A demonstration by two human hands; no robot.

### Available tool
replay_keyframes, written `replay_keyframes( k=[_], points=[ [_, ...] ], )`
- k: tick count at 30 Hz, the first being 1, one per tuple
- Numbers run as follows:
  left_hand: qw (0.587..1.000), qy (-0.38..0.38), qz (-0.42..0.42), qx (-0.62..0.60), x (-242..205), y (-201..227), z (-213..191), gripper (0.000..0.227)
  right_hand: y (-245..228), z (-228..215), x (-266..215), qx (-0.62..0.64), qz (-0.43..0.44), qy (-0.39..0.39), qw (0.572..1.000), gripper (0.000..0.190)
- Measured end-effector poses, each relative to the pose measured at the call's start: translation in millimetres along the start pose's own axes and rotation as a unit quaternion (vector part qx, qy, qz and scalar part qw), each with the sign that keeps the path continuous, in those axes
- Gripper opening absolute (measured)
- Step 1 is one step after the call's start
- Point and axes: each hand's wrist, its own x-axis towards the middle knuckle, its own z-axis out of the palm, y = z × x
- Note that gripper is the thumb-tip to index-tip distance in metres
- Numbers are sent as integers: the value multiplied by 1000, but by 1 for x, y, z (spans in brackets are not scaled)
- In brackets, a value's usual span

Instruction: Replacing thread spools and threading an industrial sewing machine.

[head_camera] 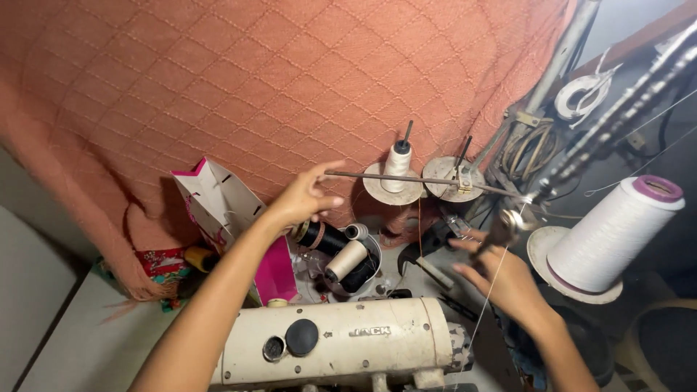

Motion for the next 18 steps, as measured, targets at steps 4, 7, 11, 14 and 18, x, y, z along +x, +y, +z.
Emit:
replay_keyframes(
  k=[4,7,11,14,18],
  points=[
    [997,-59,-15,-45,16,-10,-12,25,5,-28,-80,33,82,-19,996,37],
    [998,15,-33,47,15,8,-47,11,16,-39,-133,-3,89,56,994,30],
    [982,72,36,171,26,28,-101,11,-52,-79,-132,-22,120,177,977,15],
    [944,82,102,302,25,61,-137,3,-83,-102,-100,46,53,174,982,14],
    [904,119,144,384,25,102,-171,5,-129,-109,-19,-14,-29,118,992,21]
  ],
)
